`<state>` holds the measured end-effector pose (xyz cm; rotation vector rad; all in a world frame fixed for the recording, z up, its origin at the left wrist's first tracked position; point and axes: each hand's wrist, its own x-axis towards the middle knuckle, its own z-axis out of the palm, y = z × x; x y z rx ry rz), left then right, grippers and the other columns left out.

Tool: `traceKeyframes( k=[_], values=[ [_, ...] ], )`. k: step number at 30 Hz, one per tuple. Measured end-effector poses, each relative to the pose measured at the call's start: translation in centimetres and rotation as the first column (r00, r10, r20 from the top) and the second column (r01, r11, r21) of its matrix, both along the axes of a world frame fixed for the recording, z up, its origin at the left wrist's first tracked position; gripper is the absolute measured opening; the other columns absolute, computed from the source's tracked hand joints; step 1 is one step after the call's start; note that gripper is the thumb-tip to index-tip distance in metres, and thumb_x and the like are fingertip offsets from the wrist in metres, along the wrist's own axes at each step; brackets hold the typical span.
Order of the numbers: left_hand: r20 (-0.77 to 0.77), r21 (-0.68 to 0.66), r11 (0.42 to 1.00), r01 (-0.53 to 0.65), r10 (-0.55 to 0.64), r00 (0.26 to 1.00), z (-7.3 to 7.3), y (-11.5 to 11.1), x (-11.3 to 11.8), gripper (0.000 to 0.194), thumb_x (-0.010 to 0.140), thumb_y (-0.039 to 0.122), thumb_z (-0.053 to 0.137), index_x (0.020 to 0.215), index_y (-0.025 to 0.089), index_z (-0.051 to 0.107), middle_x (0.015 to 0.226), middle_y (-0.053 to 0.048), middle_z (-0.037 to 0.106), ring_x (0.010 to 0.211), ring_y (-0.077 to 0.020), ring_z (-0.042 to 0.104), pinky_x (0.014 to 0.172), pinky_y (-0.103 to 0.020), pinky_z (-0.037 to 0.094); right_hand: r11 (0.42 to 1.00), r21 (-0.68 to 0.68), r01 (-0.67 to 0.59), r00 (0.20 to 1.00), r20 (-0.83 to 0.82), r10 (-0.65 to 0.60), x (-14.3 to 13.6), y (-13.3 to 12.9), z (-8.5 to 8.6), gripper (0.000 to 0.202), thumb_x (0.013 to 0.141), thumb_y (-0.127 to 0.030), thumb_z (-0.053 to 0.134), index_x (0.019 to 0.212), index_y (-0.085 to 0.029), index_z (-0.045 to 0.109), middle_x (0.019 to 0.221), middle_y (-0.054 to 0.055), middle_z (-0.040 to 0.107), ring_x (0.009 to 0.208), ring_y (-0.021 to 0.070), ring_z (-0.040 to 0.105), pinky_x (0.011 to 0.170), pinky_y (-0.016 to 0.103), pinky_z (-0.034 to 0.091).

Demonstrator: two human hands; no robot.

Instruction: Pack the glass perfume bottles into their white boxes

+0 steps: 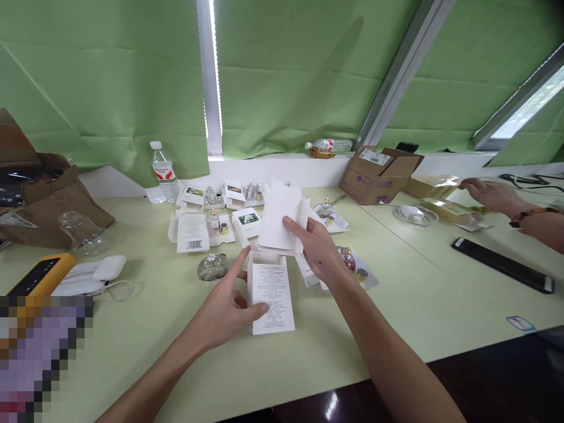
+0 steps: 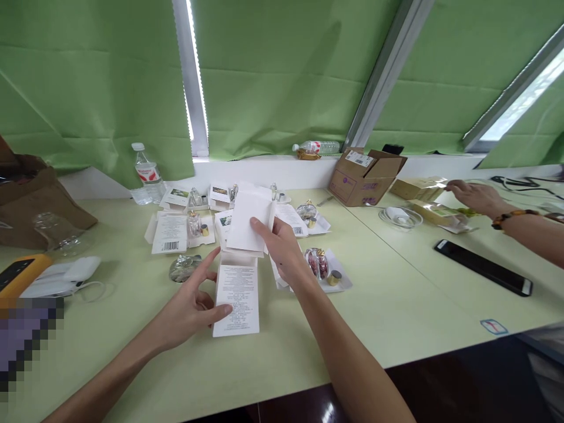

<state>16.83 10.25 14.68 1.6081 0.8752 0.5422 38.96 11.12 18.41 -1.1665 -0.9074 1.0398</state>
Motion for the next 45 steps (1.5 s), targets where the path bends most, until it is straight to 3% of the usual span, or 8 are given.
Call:
traceKeyframes(
  k=[6,10,13,18,27,32,45],
  values=[
    [-0.017,0.018,0.999,0.048,-0.048,0.999,-0.3,-0.1,-0.1,0.088,0.078,0.034,0.071,0.148,0.044,0.019,0.124,-0.006,0.049,0.074,-0.015,0.062,0.067,-0.033,0.053,0.998,0.012,-0.059,0.998,-0.037,0.059,-0.1,0.1,-0.1,0.04,0.08,-0.04,0.072,0.113,-0.02,0.066,0.112,0.009,0.071,0.101,0.0278,0.067,0.091,0.044,0.056],
    [0.053,0.041,0.998,0.046,-0.048,0.997,0.1,-0.1,0.1,0.068,0.083,0.034,0.066,0.141,0.038,0.032,0.132,-0.007,0.05,0.082,-0.0174,0.062,0.07,-0.033,0.052,0.997,0.0,-0.083,0.992,-0.091,0.083,-0.2,0.0,0.0,0.036,0.078,-0.035,0.075,0.11,-0.02,0.066,0.114,0.008,0.07,0.101,0.0271,0.067,0.093,0.044,0.055],
    [0.111,0.062,0.998,0.023,-0.03,0.993,0.3,0.0,0.2,0.05,0.087,0.033,0.061,0.132,0.032,0.04,0.126,-0.006,0.056,0.09,-0.0198,0.063,0.073,-0.032,0.05,0.995,0.014,-0.101,0.988,-0.114,0.102,-0.3,-0.1,0.1,0.036,0.078,-0.034,0.076,0.11,-0.02,0.066,0.116,0.008,0.069,0.102,0.0267,0.066,0.094,0.043,0.054],
    [0.137,0.069,0.997,-0.023,0.014,0.991,0.4,0.2,0.2,0.04,0.089,0.034,0.059,0.124,0.029,0.041,0.123,-0.006,0.059,0.094,-0.0209,0.063,0.073,-0.033,0.049,0.989,0.067,-0.129,0.985,-0.107,0.136,-0.8,-0.3,0.2,0.038,0.077,-0.036,0.075,0.111,-0.02,0.066,0.119,0.009,0.068,0.104,0.0266,0.066,0.094,0.043,0.053],
    [0.137,0.126,0.99,0.061,-0.078,0.988,1.0,0.0,0.2,0.043,0.089,0.036,0.061,0.126,0.029,0.04,0.126,-0.006,0.059,0.1,-0.022,0.063,0.078,-0.036,0.05,0.976,0.092,-0.2,0.978,-0.036,0.204,-1.6,-0.5,-0.1,0.038,0.079,-0.039,0.074,0.111,-0.021,0.066,0.117,0.009,0.069,0.107,0.0282,0.064,0.095,0.045,0.05],
    [0.152,0.119,0.992,0.047,-0.065,0.986,0.9,0.0,0.2,0.05,0.087,0.037,0.064,0.129,0.03,0.036,0.125,-0.006,0.062,0.102,-0.0225,0.064,0.079,-0.037,0.051,0.969,0.077,-0.236,0.971,-0.023,0.239,-1.5,-0.6,-0.3,0.033,0.078,-0.038,0.074,0.106,-0.022,0.067,0.116,0.008,0.069,0.105,0.0282,0.065,0.095,0.047,0.049],
    [0.144,0.102,0.995,0.021,-0.036,0.989,0.8,0.1,0.1,0.042,0.085,0.037,0.066,0.114,0.025,0.038,0.115,-0.007,0.067,0.096,-0.0206,0.065,0.081,-0.038,0.052,0.957,0.071,-0.281,0.959,-0.005,0.282,-1.2,-0.6,-0.2,0.03,0.077,-0.032,0.076,0.104,-0.022,0.067,0.112,0.008,0.07,0.106,0.0285,0.065,0.092,0.046,0.051]
  ],
)
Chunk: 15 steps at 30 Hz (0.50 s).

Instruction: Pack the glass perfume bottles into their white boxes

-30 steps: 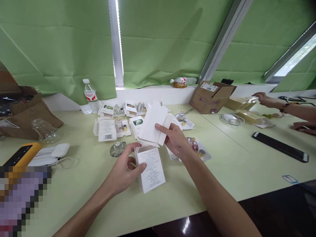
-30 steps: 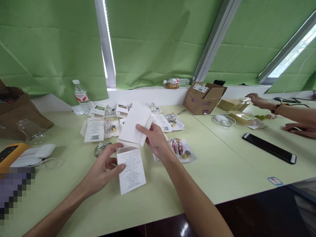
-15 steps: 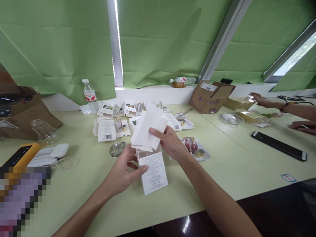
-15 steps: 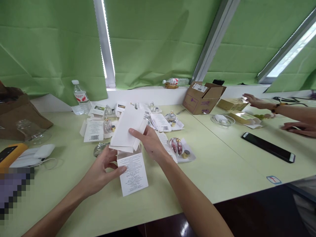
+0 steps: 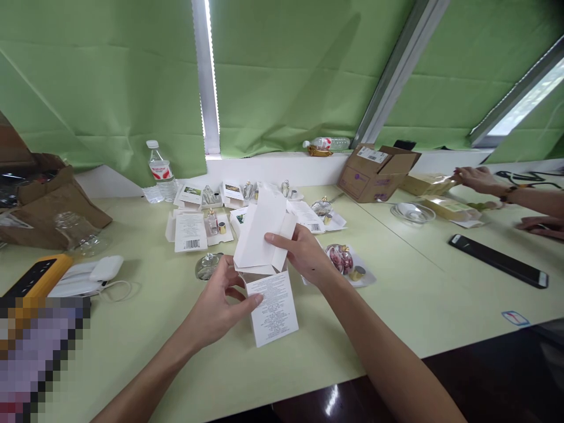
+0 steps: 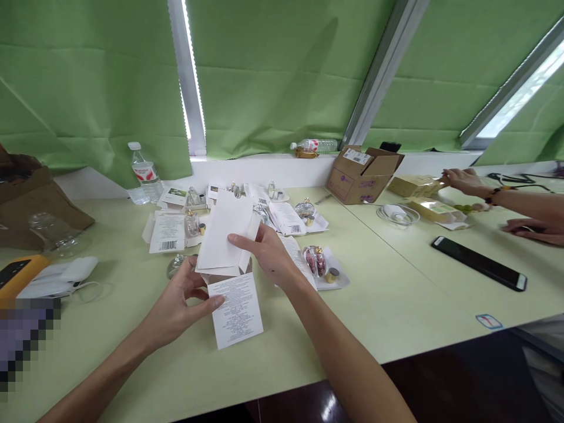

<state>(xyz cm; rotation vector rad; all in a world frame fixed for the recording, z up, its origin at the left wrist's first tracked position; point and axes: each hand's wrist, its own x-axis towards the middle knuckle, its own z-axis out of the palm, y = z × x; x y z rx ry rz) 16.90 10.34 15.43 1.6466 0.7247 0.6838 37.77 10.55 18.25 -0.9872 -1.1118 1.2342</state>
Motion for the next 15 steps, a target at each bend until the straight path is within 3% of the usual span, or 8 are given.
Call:
traceKeyframes(
  k=[15],
  values=[
    [0.048,-0.006,0.998,-0.067,0.067,0.997,-0.37,0.4,-0.26,0.04,0.085,0.034,0.067,0.104,0.027,0.032,0.096,0.001,0.068,0.082,-0.0143,0.063,0.077,-0.033,0.05,0.999,0.03,0.044,0.997,0.055,-0.045,0.17,0.0,0.07,0.033,0.075,-0.033,0.077,0.105,-0.023,0.066,0.114,0.007,0.07,0.106,0.0278,0.064,0.098,0.049,0.047]
  ],
)
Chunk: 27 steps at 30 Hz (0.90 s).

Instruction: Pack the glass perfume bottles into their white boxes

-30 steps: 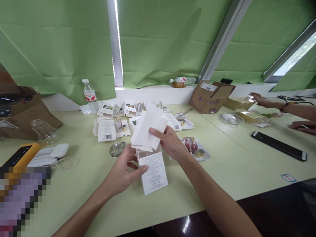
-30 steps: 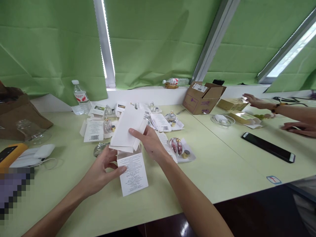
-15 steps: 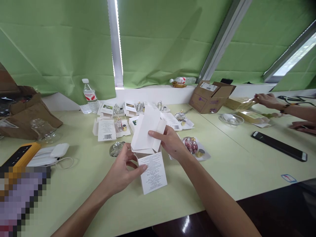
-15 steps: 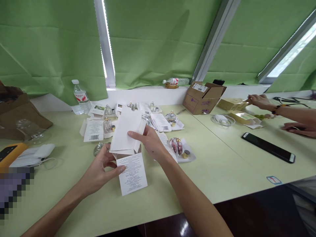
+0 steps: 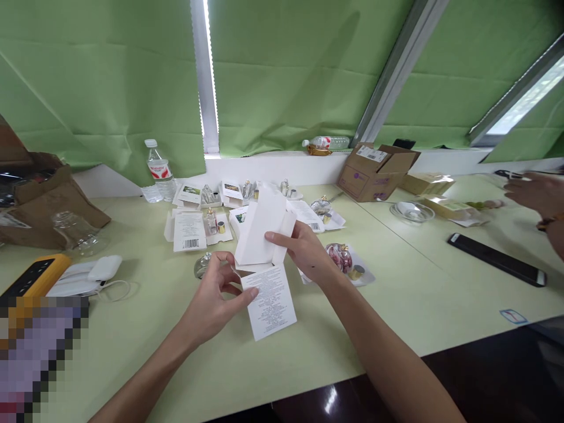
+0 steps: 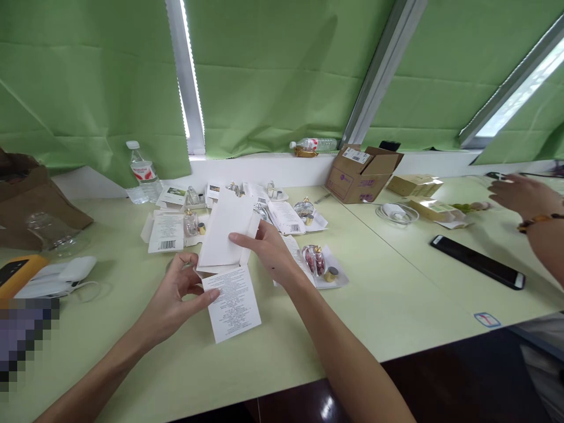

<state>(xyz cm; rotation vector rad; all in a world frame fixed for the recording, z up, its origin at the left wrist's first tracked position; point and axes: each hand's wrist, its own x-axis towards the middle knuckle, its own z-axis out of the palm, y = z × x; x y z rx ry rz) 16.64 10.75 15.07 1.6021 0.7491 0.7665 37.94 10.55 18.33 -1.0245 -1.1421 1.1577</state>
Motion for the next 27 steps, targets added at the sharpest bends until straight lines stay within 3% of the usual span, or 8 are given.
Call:
traceKeyframes(
  k=[10,27],
  values=[
    [0.012,0.052,0.999,0.004,-0.005,1.0,0.01,-0.07,0.02,0.035,0.087,0.031,0.064,0.102,0.028,0.032,0.106,0.0,0.065,0.082,-0.0135,0.061,0.077,-0.033,0.05,0.999,0.035,0.002,0.999,0.047,-0.004,-0.07,-0.03,0.15,0.031,0.076,-0.034,0.076,0.104,-0.022,0.066,0.106,0.006,0.072,0.097,0.0265,0.067,0.089,0.046,0.051],
    [-0.035,0.075,0.997,-0.031,0.034,0.999,0.49,-0.21,0.21,0.033,0.087,0.032,0.063,0.106,0.027,0.036,0.111,-0.002,0.063,0.086,-0.0153,0.062,0.078,-0.036,0.051,0.998,0.046,-0.045,0.998,0.04,0.044,-0.22,-0.39,0.43,0.027,0.076,-0.034,0.075,0.099,-0.022,0.067,0.101,0.005,0.071,0.092,0.0235,0.066,0.089,0.044,0.05]
  ],
)
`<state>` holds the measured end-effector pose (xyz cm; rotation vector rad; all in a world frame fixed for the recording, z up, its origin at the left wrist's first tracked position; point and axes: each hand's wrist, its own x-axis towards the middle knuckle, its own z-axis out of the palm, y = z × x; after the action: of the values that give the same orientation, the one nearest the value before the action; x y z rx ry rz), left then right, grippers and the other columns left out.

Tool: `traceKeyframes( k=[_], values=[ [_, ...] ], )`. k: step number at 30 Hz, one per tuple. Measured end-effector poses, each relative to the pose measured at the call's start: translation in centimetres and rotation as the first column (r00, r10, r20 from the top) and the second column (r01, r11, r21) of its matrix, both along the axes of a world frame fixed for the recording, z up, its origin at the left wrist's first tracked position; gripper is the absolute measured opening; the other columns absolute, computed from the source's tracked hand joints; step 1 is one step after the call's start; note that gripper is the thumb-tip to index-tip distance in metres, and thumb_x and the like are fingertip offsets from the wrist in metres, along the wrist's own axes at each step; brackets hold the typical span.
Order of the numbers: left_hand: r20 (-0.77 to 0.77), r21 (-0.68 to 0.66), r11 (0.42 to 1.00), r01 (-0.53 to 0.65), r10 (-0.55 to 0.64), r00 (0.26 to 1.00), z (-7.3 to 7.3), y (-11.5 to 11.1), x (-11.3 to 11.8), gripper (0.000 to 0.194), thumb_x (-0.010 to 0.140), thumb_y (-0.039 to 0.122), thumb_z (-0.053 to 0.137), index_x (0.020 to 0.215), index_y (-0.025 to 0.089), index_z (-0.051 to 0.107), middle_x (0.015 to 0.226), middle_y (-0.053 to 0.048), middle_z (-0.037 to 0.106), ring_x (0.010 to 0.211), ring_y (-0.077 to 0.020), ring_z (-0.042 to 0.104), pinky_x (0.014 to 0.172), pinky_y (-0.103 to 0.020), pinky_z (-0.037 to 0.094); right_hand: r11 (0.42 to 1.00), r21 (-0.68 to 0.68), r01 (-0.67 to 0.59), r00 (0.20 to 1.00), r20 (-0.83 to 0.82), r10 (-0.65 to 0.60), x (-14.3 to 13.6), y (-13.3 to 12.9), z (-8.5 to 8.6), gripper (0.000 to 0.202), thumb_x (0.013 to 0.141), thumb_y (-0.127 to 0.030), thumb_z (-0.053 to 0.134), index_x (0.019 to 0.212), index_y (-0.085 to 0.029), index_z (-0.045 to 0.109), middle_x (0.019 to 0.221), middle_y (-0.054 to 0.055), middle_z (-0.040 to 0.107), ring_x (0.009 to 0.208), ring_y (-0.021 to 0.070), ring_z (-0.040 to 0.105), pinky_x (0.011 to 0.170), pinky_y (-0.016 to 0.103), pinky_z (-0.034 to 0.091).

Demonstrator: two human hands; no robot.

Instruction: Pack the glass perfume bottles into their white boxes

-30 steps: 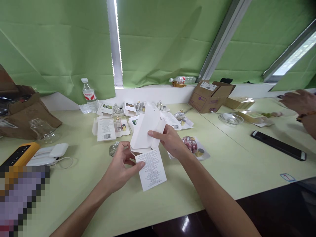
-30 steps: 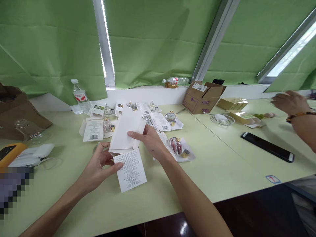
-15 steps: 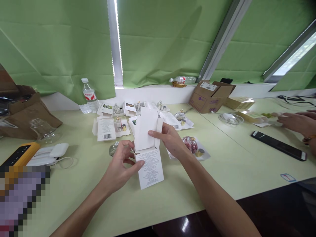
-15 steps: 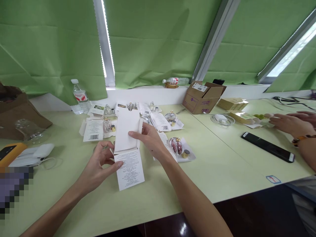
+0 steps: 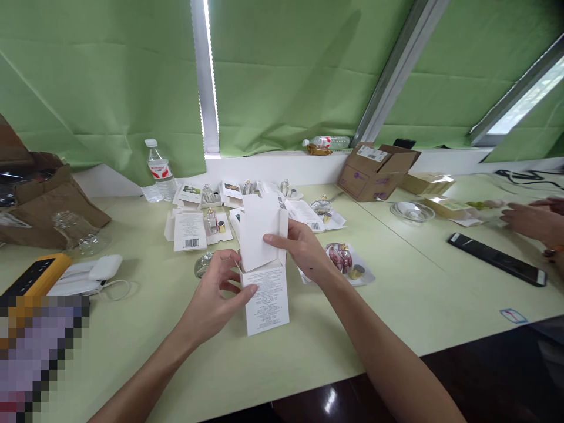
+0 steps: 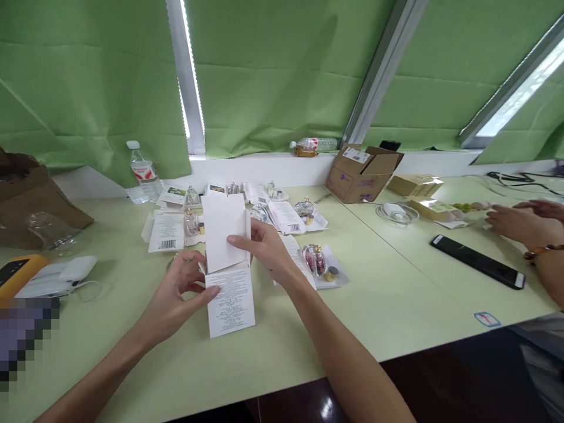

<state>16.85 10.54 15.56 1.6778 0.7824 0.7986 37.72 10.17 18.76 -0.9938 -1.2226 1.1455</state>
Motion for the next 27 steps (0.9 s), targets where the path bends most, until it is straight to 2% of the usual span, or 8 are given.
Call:
traceKeyframes(
  k=[6,11,14,17,21,27],
  values=[
    [-0.006,0.0,1.0,-0.019,0.019,1.0,-0.15,0.02,0.07,0.036,0.086,0.033,0.064,0.109,0.027,0.036,0.109,-0.002,0.065,0.086,-0.0162,0.063,0.078,-0.036,0.052,1.0,-0.005,0.016,0.997,0.073,-0.016,-0.05,-0.22,0.15,0.029,0.076,-0.039,0.075,0.098,-0.021,0.068,0.098,0.005,0.071,0.091,0.0245,0.066,0.083,0.043,0.052],
    [0.009,-0.002,0.999,-0.047,0.047,0.999,-0.13,-0.05,0.21,0.05,0.084,0.035,0.066,0.124,0.028,0.036,0.118,-0.006,0.063,0.089,-0.0192,0.066,0.077,-0.038,0.053,1.0,0.014,-0.004,0.992,0.124,0.002,-0.22,-0.26,0.19,0.028,0.077,-0.041,0.073,0.097,-0.022,0.068,0.099,0.005,0.071,0.092,0.0235,0.066,0.08,0.04,0.052],
    [0.012,0.001,0.999,-0.035,0.035,0.999,-0.07,-0.06,0.21,0.051,0.085,0.036,0.065,0.127,0.027,0.037,0.119,-0.007,0.063,0.091,-0.0205,0.067,0.077,-0.038,0.053,1.0,0.026,-0.008,0.988,0.151,0.004,-0.37,-0.33,0.29,0.028,0.079,-0.043,0.071,0.098,-0.023,0.068,0.101,0.005,0.071,0.091,0.0229,0.066,0.08,0.039,0.052],
    [0.011,0.01,0.999,-0.031,0.031,0.999,-0.07,-0.04,0.18,0.05,0.085,0.036,0.065,0.126,0.028,0.038,0.119,-0.006,0.063,0.09,-0.02,0.067,0.078,-0.038,0.053,0.999,0.046,-0.013,0.993,0.116,0.008,-0.58,-0.43,0.51,0.028,0.082,-0.043,0.068,0.104,-0.025,0.067,0.105,0.004,0.071,0.093,0.0226,0.066,0.082,0.039,0.053],
    [0.004,0.014,0.999,-0.037,0.037,0.999,-0.12,-0.03,0.19,0.051,0.085,0.036,0.065,0.126,0.028,0.038,0.119,-0.006,0.064,0.09,-0.0203,0.067,0.077,-0.038,0.053,0.994,0.106,-0.025,0.999,0.03,0.022,-0.82,-0.43,0.73,0.04,0.084,-0.042,0.066,0.122,-0.029,0.06,0.111,0.003,0.07,0.099,0.0235,0.066,0.085,0.04,0.053],
    [-0.002,0.012,0.999,-0.036,0.036,0.999,-0.17,-0.05,0.16,0.05,0.085,0.037,0.066,0.126,0.028,0.038,0.119,-0.006,0.064,0.091,-0.0197,0.066,0.077,-0.037,0.053,0.982,0.188,0.025,0.999,-0.031,-0.02,-0.75,-0.27,0.56,0.048,0.082,-0.037,0.069,0.128,-0.034,0.056,0.116,0.002,0.068,0.105,0.025,0.064,0.089,0.045,0.052]
  ],
)
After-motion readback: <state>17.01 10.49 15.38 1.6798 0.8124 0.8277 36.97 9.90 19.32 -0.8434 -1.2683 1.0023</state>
